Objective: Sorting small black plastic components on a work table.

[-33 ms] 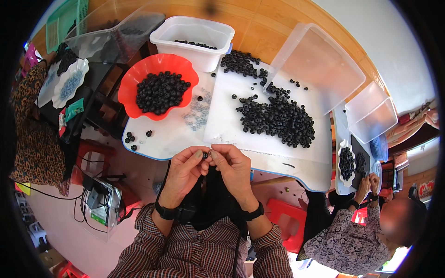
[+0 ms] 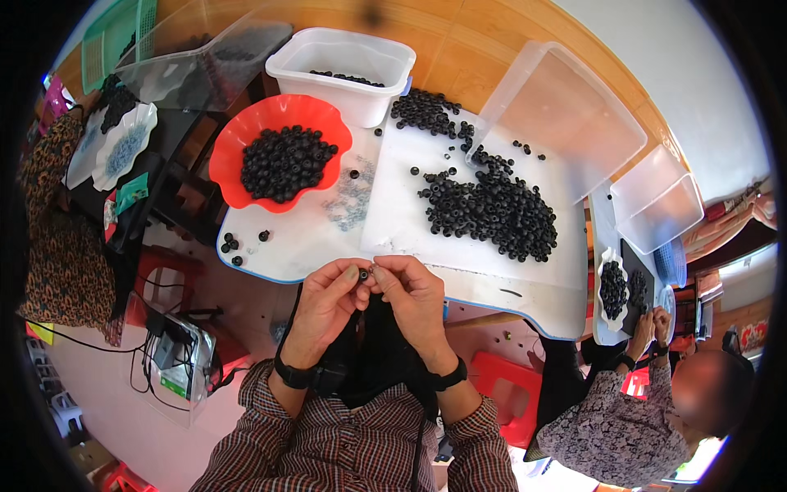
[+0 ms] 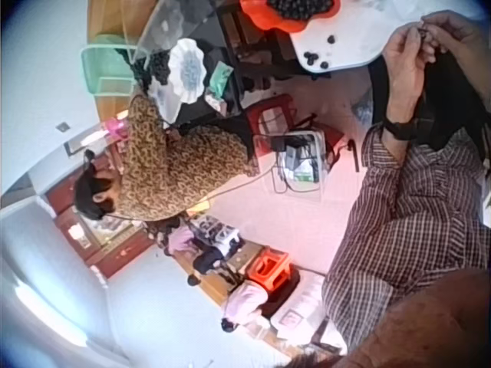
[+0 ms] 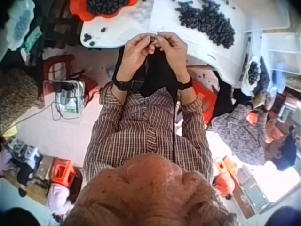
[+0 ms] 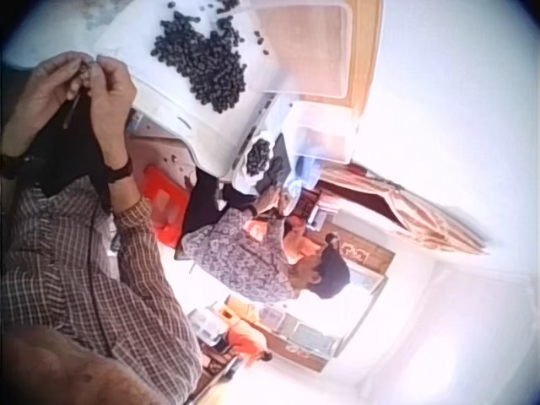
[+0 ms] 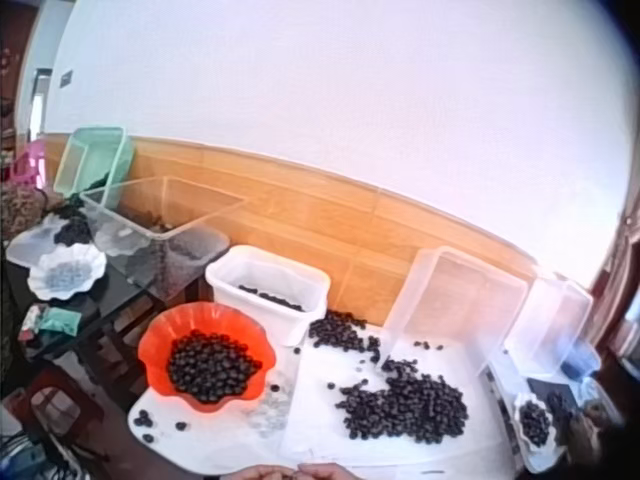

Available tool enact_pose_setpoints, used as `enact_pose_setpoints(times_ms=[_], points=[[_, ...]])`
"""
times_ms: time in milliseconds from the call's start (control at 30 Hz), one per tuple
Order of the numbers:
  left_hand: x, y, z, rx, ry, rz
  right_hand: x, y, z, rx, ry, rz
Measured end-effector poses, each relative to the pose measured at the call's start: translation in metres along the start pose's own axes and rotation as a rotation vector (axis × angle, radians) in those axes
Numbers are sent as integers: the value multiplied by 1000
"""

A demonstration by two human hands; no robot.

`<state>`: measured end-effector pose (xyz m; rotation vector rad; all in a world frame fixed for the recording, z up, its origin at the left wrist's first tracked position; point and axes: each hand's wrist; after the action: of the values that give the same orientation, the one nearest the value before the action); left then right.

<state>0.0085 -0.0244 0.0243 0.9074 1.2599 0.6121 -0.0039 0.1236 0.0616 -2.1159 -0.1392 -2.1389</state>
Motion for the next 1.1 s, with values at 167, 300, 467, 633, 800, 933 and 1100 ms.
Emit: enact_pose_setpoints(times_ms=[167,300,467,633,800,933,1100], points=[[0,0,1,-18,15,17,4,2,1,15,-16,-20],[1,-2,1,-10,37,35,3,2,2,31,-71,19],[1,-2,2,-38,34,16,1,3,3,44,-125,33],[1,-4,1,-66,31,19,0,2,0,-4,-39,36],[1,-4,1,-93,19,1,-18,-5,-12,-90,-173,273],[1,-5,1,-110,14,-5,-15,-9,-25,-168,-226,524],[0,-5,0,-128,-1,-6,-17,-10,-42,-195,-312,660]])
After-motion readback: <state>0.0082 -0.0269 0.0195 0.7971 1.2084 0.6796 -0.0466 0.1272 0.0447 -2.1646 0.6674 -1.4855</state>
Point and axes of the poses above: each hand's wrist, its own z-axis away from the middle knuckle, its own y-axis out of the palm, x = y × z, and after that the axes turned 4 degrees about x, right-handed
